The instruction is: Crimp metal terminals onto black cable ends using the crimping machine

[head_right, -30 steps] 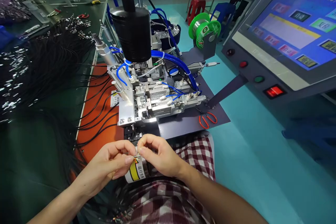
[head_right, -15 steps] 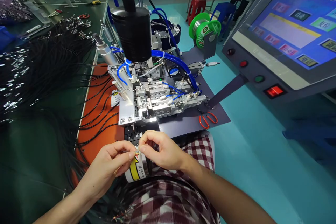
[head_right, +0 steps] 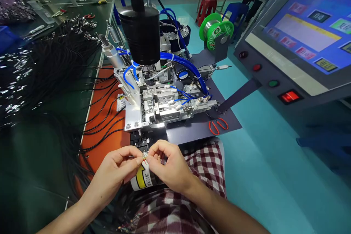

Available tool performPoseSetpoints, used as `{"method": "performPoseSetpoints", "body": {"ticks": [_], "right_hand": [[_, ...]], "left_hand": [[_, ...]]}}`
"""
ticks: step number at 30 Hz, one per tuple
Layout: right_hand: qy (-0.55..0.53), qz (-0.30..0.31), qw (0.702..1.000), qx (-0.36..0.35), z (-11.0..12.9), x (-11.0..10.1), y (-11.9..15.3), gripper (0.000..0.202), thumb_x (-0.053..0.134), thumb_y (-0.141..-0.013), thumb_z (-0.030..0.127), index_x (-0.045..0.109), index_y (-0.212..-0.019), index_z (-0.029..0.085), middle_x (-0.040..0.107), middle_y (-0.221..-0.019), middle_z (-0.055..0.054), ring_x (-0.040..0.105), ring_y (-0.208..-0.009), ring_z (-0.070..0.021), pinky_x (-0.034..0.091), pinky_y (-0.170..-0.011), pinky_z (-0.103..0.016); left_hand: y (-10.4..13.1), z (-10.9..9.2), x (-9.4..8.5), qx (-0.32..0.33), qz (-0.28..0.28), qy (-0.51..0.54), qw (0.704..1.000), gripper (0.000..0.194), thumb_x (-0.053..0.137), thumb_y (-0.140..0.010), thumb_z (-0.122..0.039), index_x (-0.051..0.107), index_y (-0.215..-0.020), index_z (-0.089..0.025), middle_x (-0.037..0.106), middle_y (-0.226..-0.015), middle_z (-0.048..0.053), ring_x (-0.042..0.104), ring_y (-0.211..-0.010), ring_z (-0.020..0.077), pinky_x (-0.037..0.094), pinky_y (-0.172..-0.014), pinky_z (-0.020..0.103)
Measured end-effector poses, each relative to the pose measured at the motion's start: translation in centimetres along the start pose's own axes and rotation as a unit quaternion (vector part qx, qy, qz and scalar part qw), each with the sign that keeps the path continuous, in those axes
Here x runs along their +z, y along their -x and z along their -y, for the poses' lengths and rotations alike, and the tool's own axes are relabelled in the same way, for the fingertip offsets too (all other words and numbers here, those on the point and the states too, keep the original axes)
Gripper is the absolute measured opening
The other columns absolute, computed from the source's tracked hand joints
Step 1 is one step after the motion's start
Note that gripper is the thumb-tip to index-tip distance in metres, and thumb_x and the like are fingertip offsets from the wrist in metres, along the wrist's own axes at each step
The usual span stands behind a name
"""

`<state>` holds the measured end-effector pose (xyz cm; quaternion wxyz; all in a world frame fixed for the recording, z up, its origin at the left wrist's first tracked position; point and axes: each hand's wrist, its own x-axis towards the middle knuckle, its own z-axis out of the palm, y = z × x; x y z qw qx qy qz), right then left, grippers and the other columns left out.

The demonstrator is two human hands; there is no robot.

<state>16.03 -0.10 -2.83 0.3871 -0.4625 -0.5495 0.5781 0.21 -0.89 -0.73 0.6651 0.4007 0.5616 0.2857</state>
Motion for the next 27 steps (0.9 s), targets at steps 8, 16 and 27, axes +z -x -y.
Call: {"method": "performPoseSetpoints", "body": {"ticks": [8, 16, 27], "right_hand": [[-0.080, 0.031, 0.993, 0.076, -0.7, -0.3, 0.0, 0.015, 0.058, -0.080, 0.028, 0.056, -0.072, 0.015, 0.049, -0.060, 0.003, 0.042, -0.054, -0.0097, 0.034, -0.051, -0.023], [-0.069, -0.014, 0.995, 0.073, -0.5, 0.5, 0.0, 0.011, 0.061, -0.075, 0.023, 0.056, -0.068, 0.015, 0.049, -0.059, 0.003, 0.042, -0.054, -0.0097, 0.034, -0.052, -0.023], [-0.090, -0.002, 0.991, 0.095, -0.4, 0.4, -0.2, 0.016, 0.063, -0.075, 0.030, 0.058, -0.071, 0.015, 0.052, -0.057, 0.004, 0.046, -0.051, -0.0095, 0.037, -0.049, -0.022]], "left_hand": [[0.0, 0.0, -0.1, -0.008, -0.008, -0.002, 1.000, 0.022, 0.062, -0.076, -0.034, 0.059, -0.072, -0.012, 0.032, -0.046, -0.008, 0.023, -0.043, 0.0052, 0.016, -0.042, 0.019], [0.0, -0.2, 0.1, 0.003, -0.015, -0.013, 1.000, 0.022, 0.063, -0.075, -0.034, 0.059, -0.070, -0.013, 0.034, -0.046, -0.007, 0.025, -0.043, 0.0050, 0.018, -0.040, 0.018], [-0.1, -0.6, -0.2, 0.003, -0.019, -0.024, 1.000, 0.021, 0.064, -0.073, -0.033, 0.059, -0.069, -0.013, 0.035, -0.045, -0.007, 0.026, -0.041, 0.0048, 0.019, -0.039, 0.017]]}}
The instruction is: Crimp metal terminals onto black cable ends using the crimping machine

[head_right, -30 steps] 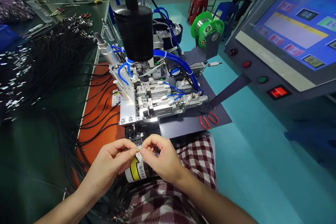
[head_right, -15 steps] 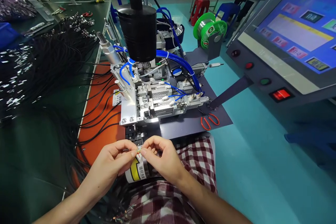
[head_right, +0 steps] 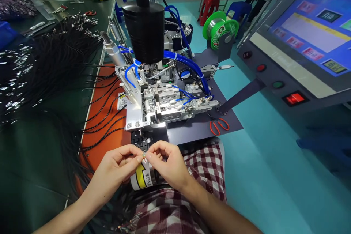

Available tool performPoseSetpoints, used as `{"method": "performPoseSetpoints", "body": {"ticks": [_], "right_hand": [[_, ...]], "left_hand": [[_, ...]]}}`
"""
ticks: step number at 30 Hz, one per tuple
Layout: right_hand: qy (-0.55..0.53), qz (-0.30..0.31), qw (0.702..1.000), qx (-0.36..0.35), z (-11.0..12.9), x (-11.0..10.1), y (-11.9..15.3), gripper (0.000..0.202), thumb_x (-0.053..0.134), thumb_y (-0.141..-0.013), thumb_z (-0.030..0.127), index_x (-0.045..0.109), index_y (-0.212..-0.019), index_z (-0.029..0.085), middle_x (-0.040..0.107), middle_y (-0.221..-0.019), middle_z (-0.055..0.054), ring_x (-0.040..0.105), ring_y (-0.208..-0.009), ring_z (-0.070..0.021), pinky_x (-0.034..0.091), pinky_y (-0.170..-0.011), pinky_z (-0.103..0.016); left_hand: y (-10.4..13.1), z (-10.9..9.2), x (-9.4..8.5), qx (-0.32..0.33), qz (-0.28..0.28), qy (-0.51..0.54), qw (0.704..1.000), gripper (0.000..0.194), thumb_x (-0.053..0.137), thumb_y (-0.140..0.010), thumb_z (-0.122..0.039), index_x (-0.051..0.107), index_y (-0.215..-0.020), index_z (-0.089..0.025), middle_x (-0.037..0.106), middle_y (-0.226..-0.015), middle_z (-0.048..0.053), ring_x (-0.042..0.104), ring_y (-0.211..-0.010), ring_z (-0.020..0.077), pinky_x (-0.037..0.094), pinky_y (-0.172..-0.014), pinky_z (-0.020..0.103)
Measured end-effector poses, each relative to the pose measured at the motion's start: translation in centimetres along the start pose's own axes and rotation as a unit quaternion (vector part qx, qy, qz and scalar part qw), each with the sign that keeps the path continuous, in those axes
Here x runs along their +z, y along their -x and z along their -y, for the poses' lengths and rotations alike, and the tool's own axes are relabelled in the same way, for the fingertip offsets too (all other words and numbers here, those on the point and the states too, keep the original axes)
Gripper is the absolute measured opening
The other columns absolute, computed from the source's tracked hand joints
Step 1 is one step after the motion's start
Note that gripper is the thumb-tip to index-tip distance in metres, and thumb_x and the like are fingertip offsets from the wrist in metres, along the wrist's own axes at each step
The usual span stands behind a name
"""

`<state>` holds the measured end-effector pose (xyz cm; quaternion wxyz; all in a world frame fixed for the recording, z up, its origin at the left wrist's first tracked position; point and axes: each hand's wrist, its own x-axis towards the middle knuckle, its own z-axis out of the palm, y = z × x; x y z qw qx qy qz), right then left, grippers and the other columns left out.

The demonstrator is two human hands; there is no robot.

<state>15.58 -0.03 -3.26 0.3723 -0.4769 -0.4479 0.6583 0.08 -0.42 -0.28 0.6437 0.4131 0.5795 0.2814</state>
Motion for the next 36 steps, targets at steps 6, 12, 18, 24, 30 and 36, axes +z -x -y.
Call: {"method": "performPoseSetpoints", "body": {"ticks": [6, 12, 18, 24, 30, 36], "right_hand": [[0.008, -0.009, 1.000, -0.012, 0.0, 0.5, -0.1, 0.020, 0.061, -0.078, 0.034, 0.055, -0.070, 0.017, 0.049, -0.056, 0.004, 0.045, -0.051, -0.0101, 0.037, -0.051, -0.023], [-0.070, 0.022, 0.997, 0.011, -0.1, 0.5, -0.2, 0.023, 0.062, -0.078, 0.036, 0.052, -0.070, 0.017, 0.045, -0.055, 0.005, 0.041, -0.050, -0.0090, 0.033, -0.050, -0.023], [-0.068, 0.028, 0.997, 0.016, -0.3, 0.3, -0.3, 0.023, 0.061, -0.079, 0.036, 0.052, -0.071, 0.017, 0.045, -0.055, 0.005, 0.041, -0.051, -0.0095, 0.032, -0.052, -0.023], [-0.024, 0.026, 0.999, 0.005, -0.4, 0.0, -0.9, 0.020, 0.058, -0.081, 0.032, 0.051, -0.071, 0.016, 0.044, -0.056, 0.005, 0.040, -0.052, -0.0097, 0.032, -0.052, -0.024], [0.016, 0.009, 1.000, 0.010, -0.6, -0.7, -2.5, 0.019, 0.056, -0.081, 0.030, 0.051, -0.070, 0.016, 0.044, -0.058, 0.004, 0.038, -0.052, -0.0095, 0.030, -0.051, -0.024], [0.006, 0.012, 1.000, 0.025, -1.6, -1.1, -3.8, 0.019, 0.058, -0.079, 0.032, 0.052, -0.071, 0.016, 0.043, -0.058, 0.005, 0.037, -0.052, -0.0094, 0.029, -0.050, -0.024]], "left_hand": [[0.2, 0.4, 0.3, 0.057, -0.022, -0.028, 0.998, 0.015, 0.061, -0.077, -0.029, 0.060, -0.071, -0.015, 0.047, -0.053, -0.003, 0.040, -0.047, 0.0085, 0.030, -0.044, 0.019], [0.3, 1.1, 0.4, 0.213, -0.061, -0.138, 0.965, 0.010, 0.055, -0.083, -0.020, 0.064, -0.080, -0.019, 0.059, -0.077, 0.004, 0.054, -0.069, 0.0154, 0.041, -0.060, 0.024], [-0.2, 1.0, -0.2, 0.188, -0.034, -0.129, 0.973, 0.011, 0.054, -0.084, -0.021, 0.064, -0.080, -0.019, 0.058, -0.074, 0.002, 0.051, -0.068, 0.0147, 0.039, -0.062, 0.024], [-0.7, 0.4, -0.7, 0.134, 0.007, -0.144, 0.981, 0.010, 0.053, -0.084, -0.022, 0.061, -0.079, -0.018, 0.056, -0.074, 0.000, 0.049, -0.064, 0.0115, 0.038, -0.056, 0.020], [-1.0, 0.2, -1.7, 0.141, -0.025, -0.264, 0.954, 0.012, 0.045, -0.089, -0.025, 0.053, -0.098, -0.021, 0.051, -0.077, -0.001, 0.051, -0.064, 0.0121, 0.042, -0.054, 0.021], [-2.0, 1.4, -2.2, 0.260, -0.056, -0.373, 0.889, 0.021, 0.039, -0.091, -0.018, 0.059, -0.099, -0.018, 0.052, -0.087, 0.004, 0.057, -0.079, 0.0143, 0.048, -0.070, 0.024]]}}
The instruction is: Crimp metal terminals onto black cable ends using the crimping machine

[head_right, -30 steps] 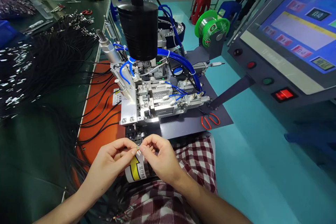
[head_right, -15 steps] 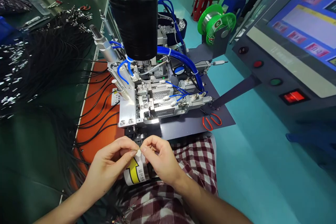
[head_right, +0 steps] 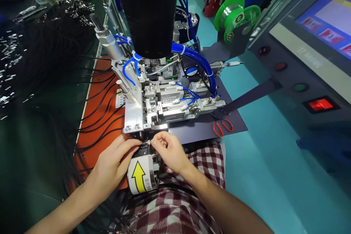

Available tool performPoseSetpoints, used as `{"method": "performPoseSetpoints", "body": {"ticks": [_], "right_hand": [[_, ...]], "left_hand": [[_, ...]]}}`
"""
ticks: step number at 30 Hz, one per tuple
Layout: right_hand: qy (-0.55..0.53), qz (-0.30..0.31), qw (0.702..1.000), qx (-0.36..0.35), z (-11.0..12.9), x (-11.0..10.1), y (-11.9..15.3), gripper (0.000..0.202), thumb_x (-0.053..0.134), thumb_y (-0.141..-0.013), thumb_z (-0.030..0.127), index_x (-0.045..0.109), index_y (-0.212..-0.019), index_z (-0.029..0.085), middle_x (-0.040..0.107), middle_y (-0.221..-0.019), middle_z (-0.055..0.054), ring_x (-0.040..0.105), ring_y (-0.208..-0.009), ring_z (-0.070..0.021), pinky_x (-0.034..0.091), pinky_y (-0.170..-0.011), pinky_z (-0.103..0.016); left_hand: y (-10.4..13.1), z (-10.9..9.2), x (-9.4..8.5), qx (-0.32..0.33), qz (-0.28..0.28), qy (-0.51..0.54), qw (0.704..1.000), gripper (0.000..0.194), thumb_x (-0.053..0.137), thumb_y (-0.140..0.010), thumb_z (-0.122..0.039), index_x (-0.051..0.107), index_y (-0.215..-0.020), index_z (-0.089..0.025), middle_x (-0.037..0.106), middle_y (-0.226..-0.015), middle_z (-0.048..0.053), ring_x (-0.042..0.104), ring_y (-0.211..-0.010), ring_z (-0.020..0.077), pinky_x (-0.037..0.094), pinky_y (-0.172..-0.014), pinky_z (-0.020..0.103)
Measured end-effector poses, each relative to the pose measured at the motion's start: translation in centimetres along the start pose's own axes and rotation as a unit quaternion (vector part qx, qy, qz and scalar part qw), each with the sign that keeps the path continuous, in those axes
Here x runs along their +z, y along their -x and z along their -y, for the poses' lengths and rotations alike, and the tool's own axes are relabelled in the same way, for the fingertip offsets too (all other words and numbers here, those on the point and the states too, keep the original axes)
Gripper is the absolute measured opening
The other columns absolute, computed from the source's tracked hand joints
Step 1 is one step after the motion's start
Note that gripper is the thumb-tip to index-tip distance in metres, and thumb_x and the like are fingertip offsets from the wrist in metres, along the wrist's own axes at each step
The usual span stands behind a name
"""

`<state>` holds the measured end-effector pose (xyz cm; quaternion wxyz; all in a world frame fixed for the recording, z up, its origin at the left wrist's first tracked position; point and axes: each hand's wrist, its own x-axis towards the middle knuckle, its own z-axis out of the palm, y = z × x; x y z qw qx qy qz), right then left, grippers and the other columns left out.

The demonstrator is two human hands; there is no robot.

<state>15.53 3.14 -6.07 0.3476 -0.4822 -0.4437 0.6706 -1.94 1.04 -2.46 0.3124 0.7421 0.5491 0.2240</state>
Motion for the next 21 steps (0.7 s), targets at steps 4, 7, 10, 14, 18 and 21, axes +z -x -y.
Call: {"method": "performPoseSetpoints", "body": {"ticks": [4, 7, 10, 14, 18, 21], "right_hand": [[0.010, 0.007, 1.000, 0.010, -0.07, -0.08, -0.23, 0.019, 0.057, -0.079, 0.033, 0.053, -0.072, 0.015, 0.047, -0.059, 0.004, 0.041, -0.053, -0.0104, 0.032, -0.053, -0.025], [0.019, 0.008, 1.000, 0.017, 0.08, -0.07, -0.20, 0.020, 0.057, -0.079, 0.033, 0.053, -0.071, 0.015, 0.047, -0.058, 0.003, 0.041, -0.053, -0.0106, 0.032, -0.053, -0.025], [0.025, 0.007, 0.999, 0.024, 0.08, -0.10, -0.19, 0.020, 0.057, -0.078, 0.033, 0.053, -0.072, 0.015, 0.047, -0.057, 0.004, 0.040, -0.052, -0.0103, 0.032, -0.052, -0.024], [0.024, 0.005, 0.999, 0.028, -0.08, -0.19, -0.31, 0.020, 0.057, -0.078, 0.034, 0.053, -0.072, 0.015, 0.046, -0.056, 0.004, 0.040, -0.052, -0.0103, 0.032, -0.052, -0.024], [0.027, 0.008, 0.999, 0.030, -0.03, -0.26, -0.45, 0.020, 0.057, -0.078, 0.034, 0.053, -0.071, 0.015, 0.046, -0.056, 0.004, 0.039, -0.052, -0.0103, 0.031, -0.051, -0.024], [0.031, 0.005, 0.999, 0.030, 0.10, -0.23, -0.47, 0.020, 0.056, -0.079, 0.033, 0.053, -0.071, 0.015, 0.045, -0.056, 0.004, 0.039, -0.052, -0.0101, 0.030, -0.051, -0.024]], "left_hand": [[-0.07, 0.71, 0.09, 0.070, 0.006, -0.027, 0.997, 0.029, 0.040, -0.089, -0.013, 0.060, -0.109, -0.018, 0.054, -0.096, 0.007, 0.058, -0.079, 0.0136, 0.050, -0.069, 0.022], [0.03, 0.95, 0.03, 0.088, 0.005, -0.082, 0.993, 0.033, 0.040, -0.087, -0.012, 0.061, -0.111, -0.020, 0.053, -0.093, 0.007, 0.057, -0.072, 0.0137, 0.051, -0.063, 0.024], [0.11, 0.98, 0.13, 0.092, 0.008, -0.124, 0.988, 0.035, 0.040, -0.086, -0.012, 0.061, -0.113, -0.020, 0.051, -0.088, 0.007, 0.056, -0.067, 0.0145, 0.051, -0.058, 0.025], [0.15, 0.94, 0.29, 0.107, 0.014, -0.160, 0.981, 0.038, 0.042, -0.084, -0.009, 0.060, -0.116, -0.018, 0.051, -0.087, 0.008, 0.056, -0.067, 0.0163, 0.050, -0.055, 0.026], [0.17, 1.08, 0.29, 0.122, 0.017, -0.176, 0.977, 0.039, 0.040, -0.083, -0.005, 0.059, -0.116, -0.015, 0.052, -0.083, 0.007, 0.056, -0.067, 0.0168, 0.049, -0.055, 0.026], [0.17, 1.21, 0.27, 0.128, 0.018, -0.174, 0.976, 0.036, 0.041, -0.085, -0.007, 0.059, -0.114, -0.013, 0.053, -0.082, 0.008, 0.056, -0.067, 0.0174, 0.049, -0.055, 0.026]]}}
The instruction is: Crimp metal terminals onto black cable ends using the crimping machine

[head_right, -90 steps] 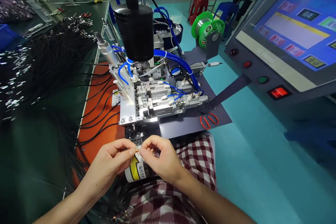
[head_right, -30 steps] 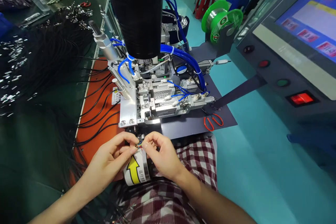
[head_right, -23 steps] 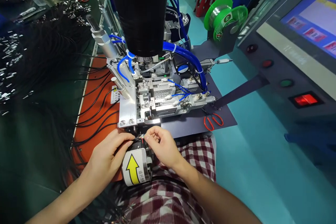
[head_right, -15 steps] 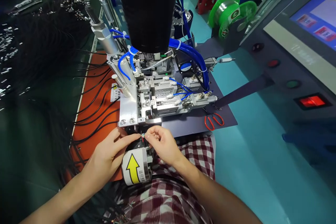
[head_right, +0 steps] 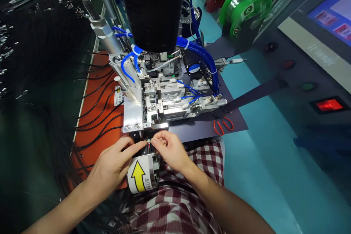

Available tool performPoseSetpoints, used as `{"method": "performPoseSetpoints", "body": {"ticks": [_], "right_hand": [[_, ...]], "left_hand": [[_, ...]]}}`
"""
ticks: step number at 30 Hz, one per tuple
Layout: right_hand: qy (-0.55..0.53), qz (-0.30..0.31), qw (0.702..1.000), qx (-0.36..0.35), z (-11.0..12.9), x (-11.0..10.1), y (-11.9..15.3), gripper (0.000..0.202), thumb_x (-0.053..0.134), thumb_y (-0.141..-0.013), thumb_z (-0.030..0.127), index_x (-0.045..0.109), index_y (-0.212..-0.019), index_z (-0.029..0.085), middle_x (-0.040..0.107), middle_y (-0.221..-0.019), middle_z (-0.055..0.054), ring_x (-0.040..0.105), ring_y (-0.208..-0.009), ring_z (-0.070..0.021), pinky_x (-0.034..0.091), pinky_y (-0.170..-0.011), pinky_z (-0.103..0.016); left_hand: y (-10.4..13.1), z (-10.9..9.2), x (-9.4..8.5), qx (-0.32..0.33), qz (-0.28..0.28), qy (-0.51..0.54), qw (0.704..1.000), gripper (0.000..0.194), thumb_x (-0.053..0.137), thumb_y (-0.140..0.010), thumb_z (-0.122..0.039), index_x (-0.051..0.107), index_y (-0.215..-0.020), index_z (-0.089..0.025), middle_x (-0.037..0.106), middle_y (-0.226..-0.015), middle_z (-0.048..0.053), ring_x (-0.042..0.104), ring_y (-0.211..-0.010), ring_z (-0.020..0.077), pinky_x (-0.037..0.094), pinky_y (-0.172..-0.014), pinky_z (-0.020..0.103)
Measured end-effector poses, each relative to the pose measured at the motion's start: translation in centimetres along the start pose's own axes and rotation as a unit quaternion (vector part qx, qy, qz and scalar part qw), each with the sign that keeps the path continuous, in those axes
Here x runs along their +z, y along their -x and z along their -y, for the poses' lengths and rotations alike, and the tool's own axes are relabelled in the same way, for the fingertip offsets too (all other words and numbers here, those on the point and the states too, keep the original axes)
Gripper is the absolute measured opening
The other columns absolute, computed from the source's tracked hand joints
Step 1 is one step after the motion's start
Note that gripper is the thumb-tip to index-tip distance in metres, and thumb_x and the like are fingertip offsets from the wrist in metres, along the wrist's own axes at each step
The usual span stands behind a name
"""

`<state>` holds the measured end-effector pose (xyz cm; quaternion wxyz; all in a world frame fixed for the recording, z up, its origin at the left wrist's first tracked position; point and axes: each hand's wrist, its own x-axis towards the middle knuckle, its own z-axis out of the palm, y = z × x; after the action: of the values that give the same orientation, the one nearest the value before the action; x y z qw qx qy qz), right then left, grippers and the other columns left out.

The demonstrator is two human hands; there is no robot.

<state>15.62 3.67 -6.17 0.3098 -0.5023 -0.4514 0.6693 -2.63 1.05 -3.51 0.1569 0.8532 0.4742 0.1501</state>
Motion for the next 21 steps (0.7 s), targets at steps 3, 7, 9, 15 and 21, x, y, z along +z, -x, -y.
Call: {"method": "performPoseSetpoints", "body": {"ticks": [3, 7, 9, 15, 21], "right_hand": [[0.005, 0.000, 1.000, -0.002, 0.07, 0.05, 0.06, 0.019, 0.056, -0.079, 0.032, 0.053, -0.070, 0.015, 0.045, -0.056, 0.004, 0.039, -0.052, -0.0101, 0.031, -0.051, -0.024], [0.005, 0.003, 1.000, -0.003, 0.04, 0.03, 0.09, 0.019, 0.056, -0.079, 0.032, 0.052, -0.070, 0.016, 0.045, -0.055, 0.005, 0.038, -0.051, -0.0097, 0.030, -0.049, -0.024], [0.006, 0.006, 1.000, -0.003, 0.00, -0.02, 0.05, 0.019, 0.056, -0.079, 0.032, 0.052, -0.070, 0.016, 0.045, -0.055, 0.005, 0.038, -0.051, -0.0097, 0.030, -0.049, -0.024], [-0.006, 0.007, 1.000, 0.002, -0.15, -0.13, -0.16, 0.019, 0.056, -0.078, 0.033, 0.054, -0.070, 0.016, 0.046, -0.054, 0.005, 0.040, -0.050, -0.0097, 0.031, -0.049, -0.024], [-0.045, 0.014, 0.999, 0.028, -0.08, -0.12, -0.23, 0.019, 0.057, -0.077, 0.031, 0.054, -0.065, 0.017, 0.047, -0.051, 0.005, 0.040, -0.048, -0.0094, 0.030, -0.049, -0.024]], "left_hand": [[0.01, -0.01, 0.05, 0.004, -0.001, -0.006, 1.000, 0.034, 0.042, -0.086, -0.010, 0.059, -0.115, -0.013, 0.053, -0.081, 0.007, 0.055, -0.066, 0.0178, 0.048, -0.054, 0.027], [-0.07, -0.16, 0.07, 0.008, -0.010, -0.022, 1.000, 0.033, 0.041, -0.087, -0.010, 0.060, -0.113, -0.013, 0.052, -0.080, 0.007, 0.055, -0.064, 0.0179, 0.048, -0.052, 0.028], [-0.10, -0.21, 0.09, 0.010, -0.015, -0.025, 1.000, 0.033, 0.040, -0.087, -0.011, 0.061, -0.112, -0.012, 0.052, -0.079, 0.007, 0.055, -0.063, 0.0181, 0.048, -0.051, 0.028], [-0.05, -0.12, 0.15, 0.007, -0.016, -0.025, 1.000, 0.034, 0.040, -0.087, -0.011, 0.060, -0.115, -0.012, 0.051, -0.081, 0.009, 0.056, -0.066, 0.0188, 0.050, -0.053, 0.029], [-0.15, -0.10, 0.03, 0.004, -0.003, -0.008, 1.000, 0.036, 0.039, -0.086, -0.007, 0.059, -0.116, -0.012, 0.052, -0.083, 0.008, 0.055, -0.070, 0.0180, 0.050, -0.056, 0.028]]}}
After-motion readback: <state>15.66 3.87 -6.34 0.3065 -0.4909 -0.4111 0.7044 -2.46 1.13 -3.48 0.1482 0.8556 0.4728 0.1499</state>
